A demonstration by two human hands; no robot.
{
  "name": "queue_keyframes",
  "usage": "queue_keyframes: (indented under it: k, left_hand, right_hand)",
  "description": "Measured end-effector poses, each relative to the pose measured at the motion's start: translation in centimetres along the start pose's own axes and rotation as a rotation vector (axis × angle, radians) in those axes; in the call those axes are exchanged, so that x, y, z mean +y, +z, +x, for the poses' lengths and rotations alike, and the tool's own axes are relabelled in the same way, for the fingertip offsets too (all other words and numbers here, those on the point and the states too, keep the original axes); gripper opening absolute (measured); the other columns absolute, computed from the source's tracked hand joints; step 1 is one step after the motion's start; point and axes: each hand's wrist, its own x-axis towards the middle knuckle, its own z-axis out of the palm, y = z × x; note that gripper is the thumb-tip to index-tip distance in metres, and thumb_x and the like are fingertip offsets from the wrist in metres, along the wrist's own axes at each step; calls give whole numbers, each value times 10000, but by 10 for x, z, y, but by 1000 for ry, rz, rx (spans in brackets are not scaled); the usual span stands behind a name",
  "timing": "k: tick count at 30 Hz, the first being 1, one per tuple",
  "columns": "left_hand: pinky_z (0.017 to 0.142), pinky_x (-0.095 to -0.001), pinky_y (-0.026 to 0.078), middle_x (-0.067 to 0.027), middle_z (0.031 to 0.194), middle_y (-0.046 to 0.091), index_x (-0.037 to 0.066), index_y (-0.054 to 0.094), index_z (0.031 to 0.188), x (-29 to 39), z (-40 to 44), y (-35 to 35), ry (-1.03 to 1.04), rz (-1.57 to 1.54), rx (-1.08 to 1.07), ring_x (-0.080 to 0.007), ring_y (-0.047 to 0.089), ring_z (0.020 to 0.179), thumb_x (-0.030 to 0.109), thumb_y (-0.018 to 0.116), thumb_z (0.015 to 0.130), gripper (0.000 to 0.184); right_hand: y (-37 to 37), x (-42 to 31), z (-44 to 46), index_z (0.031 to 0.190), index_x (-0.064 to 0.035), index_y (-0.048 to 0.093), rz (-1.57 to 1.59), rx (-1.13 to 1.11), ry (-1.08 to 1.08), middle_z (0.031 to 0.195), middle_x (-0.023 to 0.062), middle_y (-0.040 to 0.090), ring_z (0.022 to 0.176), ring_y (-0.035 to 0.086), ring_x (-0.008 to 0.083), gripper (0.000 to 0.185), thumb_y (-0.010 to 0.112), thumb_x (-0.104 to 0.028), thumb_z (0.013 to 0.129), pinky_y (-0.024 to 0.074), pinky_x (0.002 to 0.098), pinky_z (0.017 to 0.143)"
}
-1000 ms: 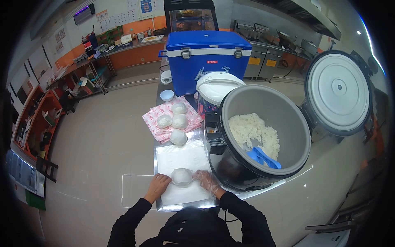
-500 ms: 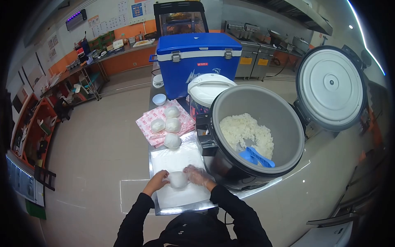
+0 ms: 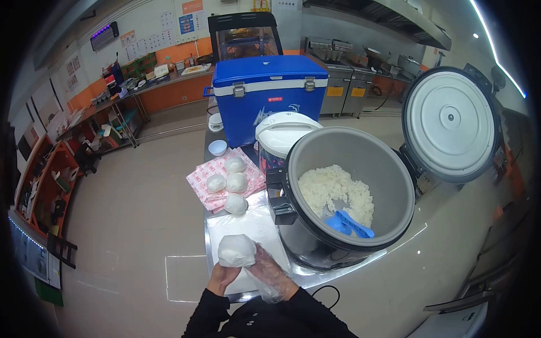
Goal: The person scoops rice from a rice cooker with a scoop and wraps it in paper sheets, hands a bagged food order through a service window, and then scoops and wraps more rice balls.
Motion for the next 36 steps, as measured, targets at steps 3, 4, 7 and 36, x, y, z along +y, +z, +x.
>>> queue_keyframes:
  k: [3, 4, 7, 36]
  left_hand:
    - [1108, -430, 260, -80, 1398, 399, 70, 339, 1381, 0, -6, 3, 54, -2, -56, -246, 367, 1300, 450, 591, 853, 698]
    - [1108, -430, 261, -82, 1398, 399, 69, 340, 1380, 6, -10, 12, 58, 42, -68, -246, 368, 1299, 453, 588, 854, 696]
    - [1086, -428, 304, -86, 1373, 428, 63, 360, 1365, 17, -20, 17, 64, 90, -55, -246, 410, 1269, 425, 625, 838, 693]
    - [873, -318, 502, -72, 1195, 560, 63, 484, 1224, -24, -47, 37, -216, -182, 377, -179, 568, 1071, 232, 529, 924, 348]
  right_hand:
    - [1, 2, -2, 1222, -87, 467, -101, 23, -61, 1211, 41, 500, 1159, 478, 149, 448, 667, -240, 852, 398, 303, 998]
    - [-2, 1, -4, 1224, -76, 474, -215, 27, -102, 1215, 42, 505, 1152, 485, 150, 440, 656, -243, 860, 405, 304, 991]
    - [-8, -7, -3, 1240, -44, 485, -556, 80, -134, 1211, 64, 538, 1118, 522, 161, 502, 691, -234, 824, 416, 309, 973]
    - [38, 8, -26, 891, 56, 643, -960, 390, -403, 834, 83, 650, 750, 578, 122, 338, 609, -280, 883, 452, 267, 704]
